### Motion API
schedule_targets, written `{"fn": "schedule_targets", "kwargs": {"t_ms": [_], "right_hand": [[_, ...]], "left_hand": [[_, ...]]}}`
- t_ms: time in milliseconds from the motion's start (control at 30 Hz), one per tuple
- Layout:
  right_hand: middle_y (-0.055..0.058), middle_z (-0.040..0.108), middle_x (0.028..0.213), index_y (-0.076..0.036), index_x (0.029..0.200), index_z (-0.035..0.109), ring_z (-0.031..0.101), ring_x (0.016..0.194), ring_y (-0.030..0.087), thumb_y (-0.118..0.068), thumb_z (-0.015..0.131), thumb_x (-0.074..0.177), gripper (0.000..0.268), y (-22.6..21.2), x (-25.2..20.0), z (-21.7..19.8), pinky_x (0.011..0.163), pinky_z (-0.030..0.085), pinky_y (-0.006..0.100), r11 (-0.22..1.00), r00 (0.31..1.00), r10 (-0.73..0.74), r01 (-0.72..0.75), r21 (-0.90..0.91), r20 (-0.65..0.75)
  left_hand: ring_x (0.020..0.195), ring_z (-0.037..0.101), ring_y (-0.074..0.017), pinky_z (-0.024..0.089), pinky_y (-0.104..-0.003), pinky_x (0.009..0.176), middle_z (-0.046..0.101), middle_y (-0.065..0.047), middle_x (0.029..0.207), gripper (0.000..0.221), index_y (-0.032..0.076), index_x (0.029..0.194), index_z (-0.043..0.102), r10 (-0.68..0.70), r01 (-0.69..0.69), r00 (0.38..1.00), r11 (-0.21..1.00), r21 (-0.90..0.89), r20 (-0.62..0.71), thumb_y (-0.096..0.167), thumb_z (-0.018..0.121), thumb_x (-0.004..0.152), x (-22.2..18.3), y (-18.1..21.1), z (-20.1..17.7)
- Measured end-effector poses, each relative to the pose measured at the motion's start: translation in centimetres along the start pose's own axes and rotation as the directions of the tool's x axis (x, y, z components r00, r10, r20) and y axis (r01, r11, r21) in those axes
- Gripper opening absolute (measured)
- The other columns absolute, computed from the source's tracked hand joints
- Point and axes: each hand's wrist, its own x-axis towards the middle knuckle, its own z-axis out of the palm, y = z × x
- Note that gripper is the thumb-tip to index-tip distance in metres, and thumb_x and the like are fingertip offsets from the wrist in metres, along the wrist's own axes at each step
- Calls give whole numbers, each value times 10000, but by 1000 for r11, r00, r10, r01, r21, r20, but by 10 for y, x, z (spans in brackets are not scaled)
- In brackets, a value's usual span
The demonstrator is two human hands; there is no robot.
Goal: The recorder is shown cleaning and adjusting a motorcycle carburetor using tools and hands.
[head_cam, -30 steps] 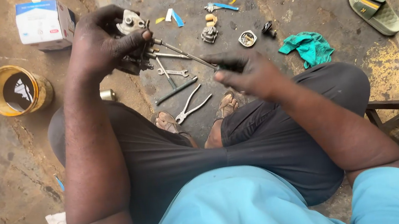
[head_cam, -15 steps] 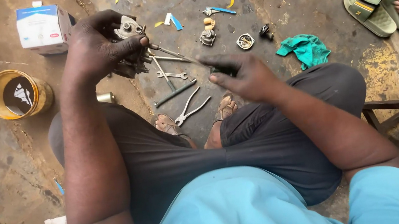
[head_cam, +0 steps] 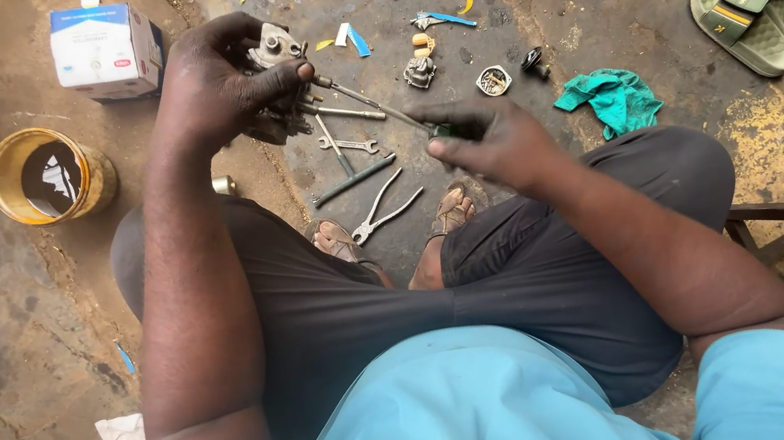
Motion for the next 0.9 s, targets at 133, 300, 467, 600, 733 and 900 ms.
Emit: {"fn": "schedule_targets", "kwargs": {"t_ms": [133, 300, 467, 600, 733, 900], "right_hand": [[61, 684, 905, -190, 1398, 666, 643, 736, 133, -183, 774, 949, 462, 4, -7, 8, 627, 524, 323, 623, 885, -466, 336, -706, 9], [24, 735, 946, -105, 1334, 682, 679, 770, 122, -175, 771, 919, 431, 19, 6, -12, 666, 561, 290, 990, 999, 30, -33, 138, 24], [41, 724, 909, -86, 1327, 716, 621, 671, 119, -251, 735, 938, 423, 39, 15, -2, 579, 504, 279, 830, 936, 315, -353, 431, 159], [41, 762, 1024, -266, 1364, 717, 744, 857, 152, -331, 710, 1007, 364, 40, 4, 1, 726, 578, 328, 773, 925, -377, 285, -567, -50], [37, 731, 921, -299, 1355, 708, 708, 775, 196, -343, 702, 975, 383, 15, -2, -5, 632, 547, 365, 630, 934, -346, 163, -759, -86], [6, 714, 927, -221, 1413, 614, 615, 691, 127, -365, 710, 992, 454, 36, 16, -4, 579, 497, 337, 985, 992, -60, 41, 166, 110]], "left_hand": [[842, 670, -146, 577, -323, 730, 720, -88, 936, 625, -18, 1168, 699, 116, -98, 990, 976, 195, -82, 363, 1002, 776, 4, -19, 1], [833, 688, -152, 581, -311, 715, 741, -109, 977, 610, -12, 1191, 695, 50, -44, 996, 996, 79, -74, 353, 957, 778, 10, -14, -2], [841, 712, -177, 568, -324, 725, 759, -144, 1034, 555, -24, 1191, 691, -23, 35, 998, 980, 196, -63, 327, 896, 814, -4, 10, -4], [801, 747, -210, 592, -358, 703, 778, -160, 961, 427, -12, 1202, 727, -81, 78, 997, 949, 304, 0, 229, 815, 861, 6, 19, -4], [774, 747, -270, 630, -408, 598, 738, -180, 1023, 424, -54, 1271, 628, -252, 256, 966, 961, -106, 51, 91, 737, 887, 12, 17, 4], [801, 731, -263, 635, -411, 594, 724, -165, 1070, 465, -31, 1336, 634, -201, 205, 979, 948, -245, 39, 91, 739, 899, 8, 14, -2]]}}
